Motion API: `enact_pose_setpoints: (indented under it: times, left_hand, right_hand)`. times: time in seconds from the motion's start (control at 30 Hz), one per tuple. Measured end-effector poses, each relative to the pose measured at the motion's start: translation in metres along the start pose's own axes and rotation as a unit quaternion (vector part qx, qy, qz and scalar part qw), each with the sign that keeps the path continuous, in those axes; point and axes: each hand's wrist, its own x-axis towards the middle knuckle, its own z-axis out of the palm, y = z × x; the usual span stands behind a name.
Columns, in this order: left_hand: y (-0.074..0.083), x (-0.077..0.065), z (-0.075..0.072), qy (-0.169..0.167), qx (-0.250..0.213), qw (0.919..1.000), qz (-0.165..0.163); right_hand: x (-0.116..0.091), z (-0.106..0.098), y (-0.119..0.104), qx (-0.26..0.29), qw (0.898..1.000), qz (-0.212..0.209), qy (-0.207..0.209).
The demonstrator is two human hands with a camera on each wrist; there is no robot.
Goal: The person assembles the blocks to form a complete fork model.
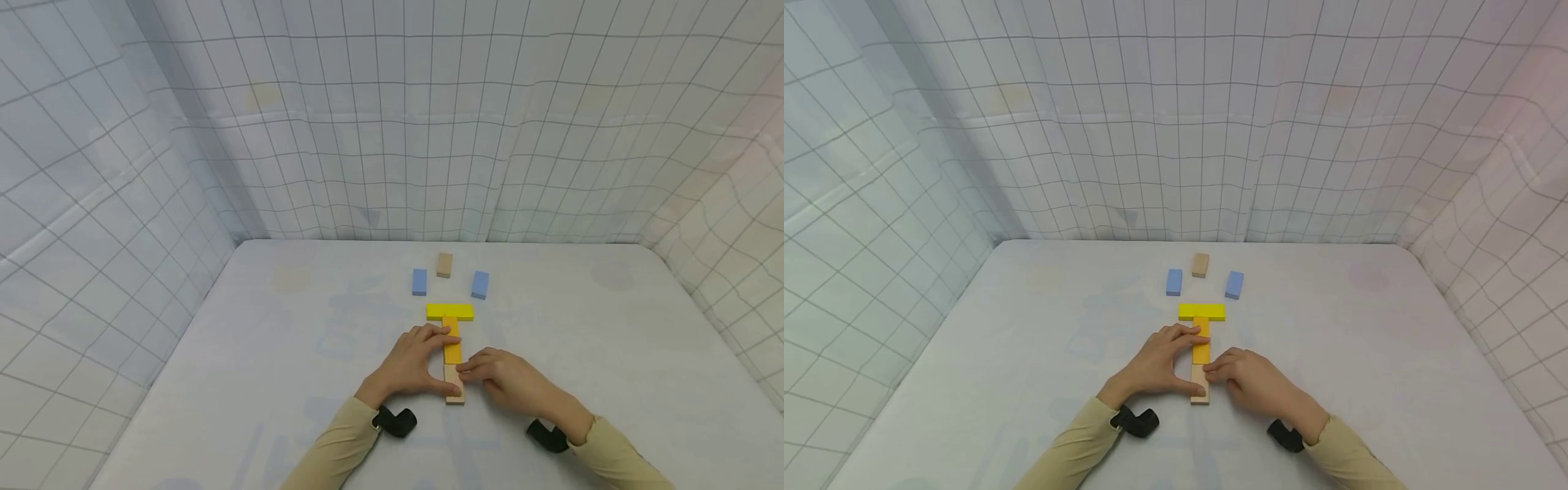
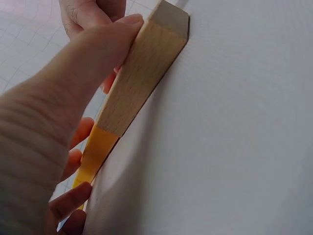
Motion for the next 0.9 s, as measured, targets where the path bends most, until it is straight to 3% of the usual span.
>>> enact_pose_setpoints:
  times: [0.37, 0.9]
  left_hand:
    - [-0.0011, 0.0005, 0.0013, 0.004, -0.008, 1.0, -0.004]
    - [-0.001, 0.0009, 0.0011, 0.007, -0.013, 0.9999, -0.006]
  right_hand:
    - [-0.0001, -0.0016, -0.0025, 0.034, 0.998, 0.043, -0.013]
    - [-0.0019, 0.0006, -0.0028, 0.04, 0.998, 0.044, -0.001]
